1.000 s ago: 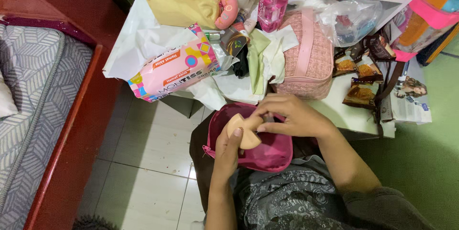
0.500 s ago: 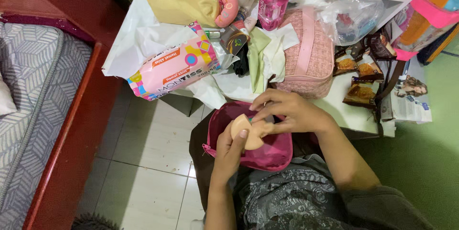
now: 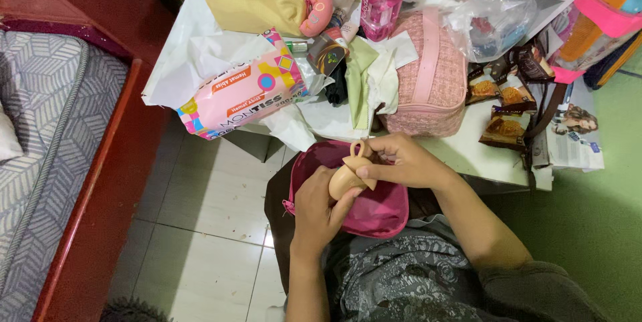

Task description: The person places several skincare and cosmetic items into a large pink pouch, zips it closed, and then opens a smaller pink bag to handle a blue manicure kit and other beauty products.

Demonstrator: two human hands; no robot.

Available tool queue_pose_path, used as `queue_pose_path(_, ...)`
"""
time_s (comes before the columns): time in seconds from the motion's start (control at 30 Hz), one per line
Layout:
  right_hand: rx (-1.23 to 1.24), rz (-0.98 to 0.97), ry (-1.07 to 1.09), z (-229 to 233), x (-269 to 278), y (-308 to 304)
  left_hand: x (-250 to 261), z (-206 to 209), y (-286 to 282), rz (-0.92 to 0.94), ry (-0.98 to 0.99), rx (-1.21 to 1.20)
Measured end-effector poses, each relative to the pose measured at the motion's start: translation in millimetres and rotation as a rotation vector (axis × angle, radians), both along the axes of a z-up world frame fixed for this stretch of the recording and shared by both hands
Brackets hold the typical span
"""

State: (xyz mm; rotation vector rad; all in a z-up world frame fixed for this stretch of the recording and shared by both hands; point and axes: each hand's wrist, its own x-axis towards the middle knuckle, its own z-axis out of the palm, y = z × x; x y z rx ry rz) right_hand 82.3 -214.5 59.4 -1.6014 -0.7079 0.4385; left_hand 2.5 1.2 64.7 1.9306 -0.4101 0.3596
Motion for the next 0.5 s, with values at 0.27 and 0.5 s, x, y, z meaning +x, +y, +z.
queue_pose_path(0.27,0.118,-0.063,0.368,-30.9,0.6,6.1,0.3,-7.0,8.1,0.156,-0.499,0.312)
queue_pose_path(0.5,0.123,-0.054,0.409,-37.7,-6.8,8.0,-0.7,-22.4,7.5,0.174,-0.674,0.268)
